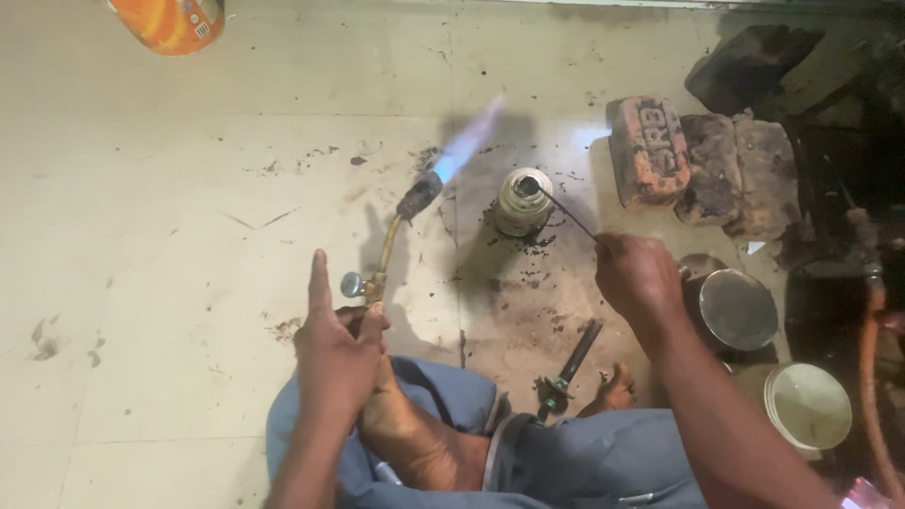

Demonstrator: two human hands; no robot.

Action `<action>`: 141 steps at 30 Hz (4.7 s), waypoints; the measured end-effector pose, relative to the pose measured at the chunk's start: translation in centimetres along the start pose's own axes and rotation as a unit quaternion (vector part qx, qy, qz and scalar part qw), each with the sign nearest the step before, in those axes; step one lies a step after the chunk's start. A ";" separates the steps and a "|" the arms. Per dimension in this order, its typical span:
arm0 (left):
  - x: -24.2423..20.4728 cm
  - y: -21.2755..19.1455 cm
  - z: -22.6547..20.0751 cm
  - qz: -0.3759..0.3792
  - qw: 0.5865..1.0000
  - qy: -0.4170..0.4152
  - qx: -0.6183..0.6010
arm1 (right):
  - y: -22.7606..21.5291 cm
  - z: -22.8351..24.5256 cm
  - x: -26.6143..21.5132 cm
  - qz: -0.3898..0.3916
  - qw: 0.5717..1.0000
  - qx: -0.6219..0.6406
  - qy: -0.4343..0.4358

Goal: The person sits on the floor and uses a blowtorch to heat a small metal container. They hold a metal rod in the container while applying the flame, occasionally stirring the contents. The container glows orange as it heats up.

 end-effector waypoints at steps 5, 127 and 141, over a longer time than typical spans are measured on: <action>0.8 1.3 1.4 0.002 0.996 0.083 0.016 | 0.2 3.0 1.4 0.034 0.997 -0.067 0.034; -5.1 9.1 -2.0 0.073 0.982 0.168 -0.048 | -2.7 -3.8 -3.9 0.045 0.798 0.532 0.280; -9.7 12.9 1.2 0.012 0.990 0.136 -0.039 | -1.9 -2.6 -4.4 0.059 0.773 0.568 0.277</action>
Point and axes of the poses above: each hand's wrist, its own x-axis towards the middle knuckle, its own y-axis out of the palm, z = x × y, the point moved 3 cm from there along x, towards the middle knuckle, and after that the axes turned 7 degrees about -z, right-handed, at the moved point
